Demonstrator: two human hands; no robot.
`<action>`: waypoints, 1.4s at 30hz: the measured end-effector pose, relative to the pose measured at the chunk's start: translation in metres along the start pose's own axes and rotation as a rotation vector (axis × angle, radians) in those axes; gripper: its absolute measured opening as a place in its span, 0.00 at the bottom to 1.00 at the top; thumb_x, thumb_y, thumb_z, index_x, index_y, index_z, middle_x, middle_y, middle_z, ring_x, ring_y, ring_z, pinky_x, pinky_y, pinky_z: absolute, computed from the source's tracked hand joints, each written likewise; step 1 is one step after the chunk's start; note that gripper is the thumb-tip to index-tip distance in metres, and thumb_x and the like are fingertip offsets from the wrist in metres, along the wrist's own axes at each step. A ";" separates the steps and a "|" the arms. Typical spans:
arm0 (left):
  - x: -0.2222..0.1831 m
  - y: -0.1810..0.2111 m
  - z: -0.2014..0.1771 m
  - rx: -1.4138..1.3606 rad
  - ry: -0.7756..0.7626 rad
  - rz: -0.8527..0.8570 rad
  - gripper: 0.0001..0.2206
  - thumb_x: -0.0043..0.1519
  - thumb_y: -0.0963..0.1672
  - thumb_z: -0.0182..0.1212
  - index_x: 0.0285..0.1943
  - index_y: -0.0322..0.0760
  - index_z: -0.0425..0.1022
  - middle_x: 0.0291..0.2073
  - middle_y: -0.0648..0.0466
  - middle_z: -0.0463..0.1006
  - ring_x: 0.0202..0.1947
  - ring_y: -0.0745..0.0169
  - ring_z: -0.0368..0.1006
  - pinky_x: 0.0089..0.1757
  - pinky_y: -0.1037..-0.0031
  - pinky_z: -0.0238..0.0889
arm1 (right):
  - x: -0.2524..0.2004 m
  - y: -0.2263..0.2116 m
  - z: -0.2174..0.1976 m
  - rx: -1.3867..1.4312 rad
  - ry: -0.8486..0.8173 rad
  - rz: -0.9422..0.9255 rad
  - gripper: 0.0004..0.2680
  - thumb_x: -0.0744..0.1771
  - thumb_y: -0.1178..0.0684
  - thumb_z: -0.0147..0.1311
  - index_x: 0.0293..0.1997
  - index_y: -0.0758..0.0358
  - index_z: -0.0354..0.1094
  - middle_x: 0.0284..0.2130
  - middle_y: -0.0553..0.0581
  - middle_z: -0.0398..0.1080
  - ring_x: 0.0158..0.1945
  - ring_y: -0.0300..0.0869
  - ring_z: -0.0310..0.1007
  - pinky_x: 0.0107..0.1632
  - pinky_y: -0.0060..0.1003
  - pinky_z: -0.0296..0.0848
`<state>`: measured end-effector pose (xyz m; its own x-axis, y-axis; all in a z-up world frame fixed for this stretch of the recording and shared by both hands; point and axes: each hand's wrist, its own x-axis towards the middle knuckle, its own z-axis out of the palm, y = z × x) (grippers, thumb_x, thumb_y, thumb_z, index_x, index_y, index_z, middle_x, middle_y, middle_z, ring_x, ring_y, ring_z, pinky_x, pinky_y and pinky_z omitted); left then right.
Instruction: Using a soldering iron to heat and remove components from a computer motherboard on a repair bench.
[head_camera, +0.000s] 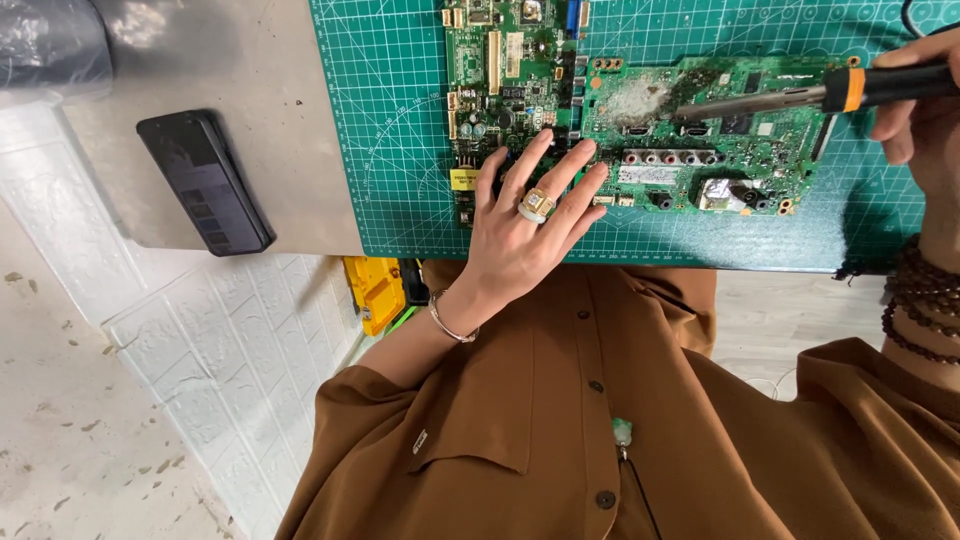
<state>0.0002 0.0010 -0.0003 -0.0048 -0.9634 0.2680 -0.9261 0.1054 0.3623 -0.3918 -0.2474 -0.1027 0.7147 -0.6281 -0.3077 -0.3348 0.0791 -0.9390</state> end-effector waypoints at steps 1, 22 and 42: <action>0.000 0.000 0.000 -0.001 -0.003 0.001 0.23 0.68 0.50 0.75 0.66 0.48 0.67 0.65 0.58 0.68 0.67 0.48 0.63 0.61 0.48 0.58 | -0.002 0.008 -0.004 0.032 0.003 0.020 0.22 0.79 0.36 0.26 0.72 0.68 0.52 0.38 0.56 0.64 0.25 0.34 0.59 0.35 0.24 0.66; 0.011 0.000 -0.009 -0.037 0.012 0.011 0.20 0.67 0.48 0.73 0.64 0.44 0.70 0.62 0.55 0.71 0.64 0.48 0.65 0.59 0.49 0.59 | 0.019 -0.082 0.025 -0.024 0.080 0.008 0.18 0.79 0.46 0.28 0.61 0.77 0.59 0.29 0.59 0.64 0.19 0.37 0.58 0.26 0.25 0.61; 0.013 -0.003 -0.004 -0.027 -0.034 -0.003 0.17 0.67 0.50 0.70 0.61 0.48 0.72 0.59 0.57 0.74 0.60 0.48 0.69 0.56 0.51 0.58 | 0.030 -0.109 0.034 -0.006 -0.029 0.210 0.19 0.76 0.44 0.30 0.59 0.74 0.61 0.26 0.58 0.67 0.17 0.37 0.63 0.18 0.24 0.61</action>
<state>0.0050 -0.0103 0.0058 -0.0152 -0.9714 0.2370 -0.9154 0.1089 0.3875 -0.3127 -0.2483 -0.0144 0.6464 -0.5753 -0.5011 -0.4817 0.2016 -0.8528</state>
